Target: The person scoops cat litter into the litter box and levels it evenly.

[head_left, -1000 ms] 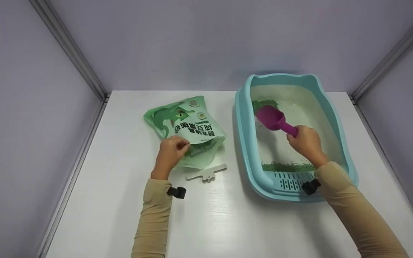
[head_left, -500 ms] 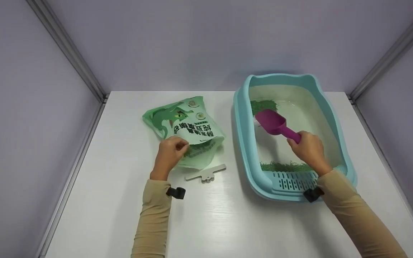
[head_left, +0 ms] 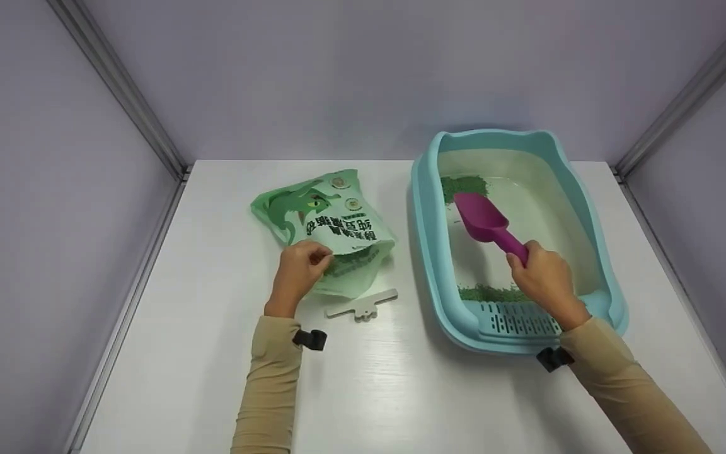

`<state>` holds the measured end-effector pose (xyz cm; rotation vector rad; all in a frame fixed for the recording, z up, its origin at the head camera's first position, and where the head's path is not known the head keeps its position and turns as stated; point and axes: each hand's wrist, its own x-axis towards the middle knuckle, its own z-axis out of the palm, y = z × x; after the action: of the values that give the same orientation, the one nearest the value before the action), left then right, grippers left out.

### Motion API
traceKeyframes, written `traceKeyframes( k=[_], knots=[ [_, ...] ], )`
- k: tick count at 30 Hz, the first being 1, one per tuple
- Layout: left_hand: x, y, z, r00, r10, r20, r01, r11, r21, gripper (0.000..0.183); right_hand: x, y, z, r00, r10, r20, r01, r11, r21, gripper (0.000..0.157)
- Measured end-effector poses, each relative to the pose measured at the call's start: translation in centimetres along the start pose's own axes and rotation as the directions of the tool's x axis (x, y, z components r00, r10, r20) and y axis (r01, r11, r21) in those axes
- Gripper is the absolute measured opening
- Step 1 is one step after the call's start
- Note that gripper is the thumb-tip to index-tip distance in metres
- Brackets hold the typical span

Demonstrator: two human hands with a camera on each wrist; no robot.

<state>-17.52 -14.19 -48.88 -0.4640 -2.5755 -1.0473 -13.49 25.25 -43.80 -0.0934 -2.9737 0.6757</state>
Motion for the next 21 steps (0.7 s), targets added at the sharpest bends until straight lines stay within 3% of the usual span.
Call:
traceKeyframes(
  k=[8, 21],
  knots=[
    [0.0, -0.1, 0.0, 1.000, -0.006, 0.004, 0.006, 1.000, -0.015, 0.007, -1.4, -0.4, -0.3, 0.996, -0.005, 0.093, 0.004, 1.000, 0.019, 0.032],
    [-0.1, 0.0, 0.0, 1.000, -0.009, 0.003, 0.009, 1.000, -0.020, 0.006, -3.2, -1.1, 0.0, 1.000, 0.024, -0.016, -0.023, 0.997, 0.076, 0.032]
  ],
)
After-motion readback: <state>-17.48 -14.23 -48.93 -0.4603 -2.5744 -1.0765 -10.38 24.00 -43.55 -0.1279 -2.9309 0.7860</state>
